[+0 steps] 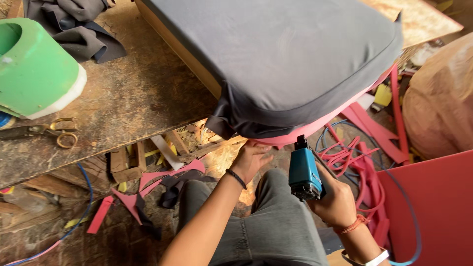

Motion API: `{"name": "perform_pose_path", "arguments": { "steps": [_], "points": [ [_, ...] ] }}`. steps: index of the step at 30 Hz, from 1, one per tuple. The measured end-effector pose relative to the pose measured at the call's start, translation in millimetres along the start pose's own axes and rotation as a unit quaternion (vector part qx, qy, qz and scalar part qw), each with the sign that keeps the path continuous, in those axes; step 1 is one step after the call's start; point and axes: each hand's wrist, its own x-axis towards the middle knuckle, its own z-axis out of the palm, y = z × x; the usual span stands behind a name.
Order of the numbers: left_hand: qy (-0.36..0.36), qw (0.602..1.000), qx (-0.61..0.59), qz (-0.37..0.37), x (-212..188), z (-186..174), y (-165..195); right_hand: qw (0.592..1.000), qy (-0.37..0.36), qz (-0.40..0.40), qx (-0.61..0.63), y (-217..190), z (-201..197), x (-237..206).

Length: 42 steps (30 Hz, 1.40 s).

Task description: The person stretches dark fabric over a padded seat frame on a workbench and secures it with a pneumatic staple gun, pressing the fabric taut along the edges. They then trim off the excess fabric with scissors and tuck the remaining edge under the seat frame.

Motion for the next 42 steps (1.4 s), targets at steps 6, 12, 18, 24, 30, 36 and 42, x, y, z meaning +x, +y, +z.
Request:
{"name": "perform_pose_path", "arguments": {
  "steps": [6,12,18,24,30,36,42],
  "points": [
    [-0.069,0.98,-0.18,0.054,36.6,0.0,-5.7,0.997,0.055,-0.059,-0.016,-10.0,-50.4,31.2],
    [0.037,0.975,-0.159,0.154,-34.6,-95.0,73.7,0.977,0.006,-0.121,-0.176,-8.7,-77.2,149.5],
    [0.343,0.701,0.384,0.493,-135.3,-64.2,75.2,0.94,-0.007,-0.278,-0.195,-26.2,-22.1,283.1],
    [0.116,0.522,0.628,0.565,-149.0,2.5,73.5,0.904,0.092,-0.379,-0.174,-34.9,4.6,301.6],
    [0.019,0.515,0.637,0.574,-147.0,42.3,76.4,0.92,0.305,-0.142,0.204,34.7,20.6,153.5],
    [-0.043,0.52,0.623,0.584,-120.6,94.0,58.6,0.705,0.188,0.296,0.617,138.5,47.1,146.9],
    [-0.058,0.507,0.649,0.565,-88.5,120.1,38.6,0.707,0.165,0.282,0.627,155.4,50.8,164.9]
  ]
}}
